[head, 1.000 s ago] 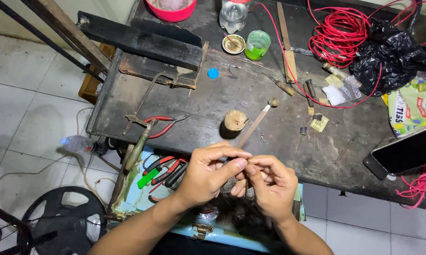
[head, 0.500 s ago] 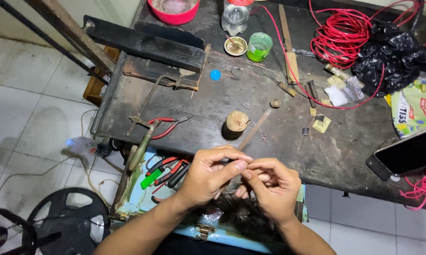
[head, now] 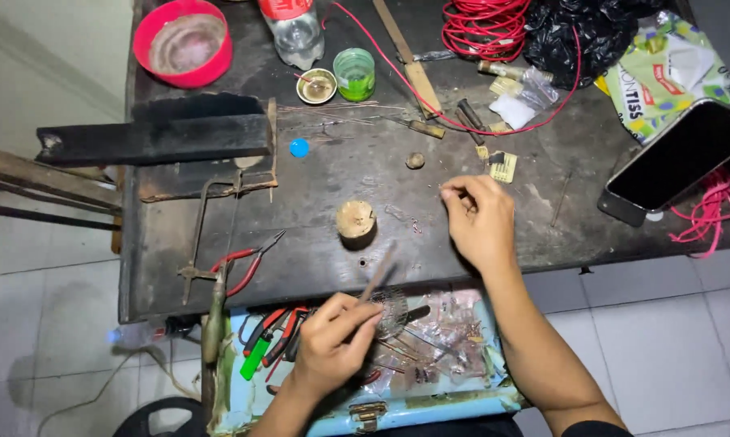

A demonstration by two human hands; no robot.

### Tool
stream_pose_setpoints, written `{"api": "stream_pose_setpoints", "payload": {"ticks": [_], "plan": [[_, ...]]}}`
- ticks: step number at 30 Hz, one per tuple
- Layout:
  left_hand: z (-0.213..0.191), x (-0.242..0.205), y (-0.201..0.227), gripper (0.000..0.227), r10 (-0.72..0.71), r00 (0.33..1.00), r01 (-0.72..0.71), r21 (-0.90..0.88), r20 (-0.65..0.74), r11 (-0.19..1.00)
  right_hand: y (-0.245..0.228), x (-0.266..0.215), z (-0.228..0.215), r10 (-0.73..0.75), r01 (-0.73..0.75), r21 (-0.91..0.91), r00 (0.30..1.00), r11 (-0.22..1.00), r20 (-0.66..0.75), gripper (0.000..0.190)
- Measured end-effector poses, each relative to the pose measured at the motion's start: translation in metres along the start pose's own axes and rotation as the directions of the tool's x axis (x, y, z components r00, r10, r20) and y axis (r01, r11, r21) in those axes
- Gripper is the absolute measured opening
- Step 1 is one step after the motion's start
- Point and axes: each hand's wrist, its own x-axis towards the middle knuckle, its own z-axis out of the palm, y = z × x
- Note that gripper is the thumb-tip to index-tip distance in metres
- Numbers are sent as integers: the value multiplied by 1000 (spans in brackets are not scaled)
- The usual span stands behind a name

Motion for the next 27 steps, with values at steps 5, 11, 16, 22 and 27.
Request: {"api": "stream_pose_setpoints", "payload": {"ticks": [5,11,16,22,27], "plan": [[7,-8,-16,21,48,995,-46,-29,83,999,15,10,10,-2,10,-118,998,993,67,11],[6,-6,-18,24,42,999,-41,-43,25,998,9,16,16,29,-11,-177,995,984,99,14],[6,-7,-19,26,30,1000,-30,-46,5,998,5,16,16,-9,29,-196,995,980,104,17],[6,-8,-18,24,47,999,-48,-32,-27,998,1,15,16,18,11,-222,991,975,132,19],[6,-5,-15,22,28,989,-33,-28,-147,999,-13,10,7,-112,117,-98,992,988,50,12]]}}
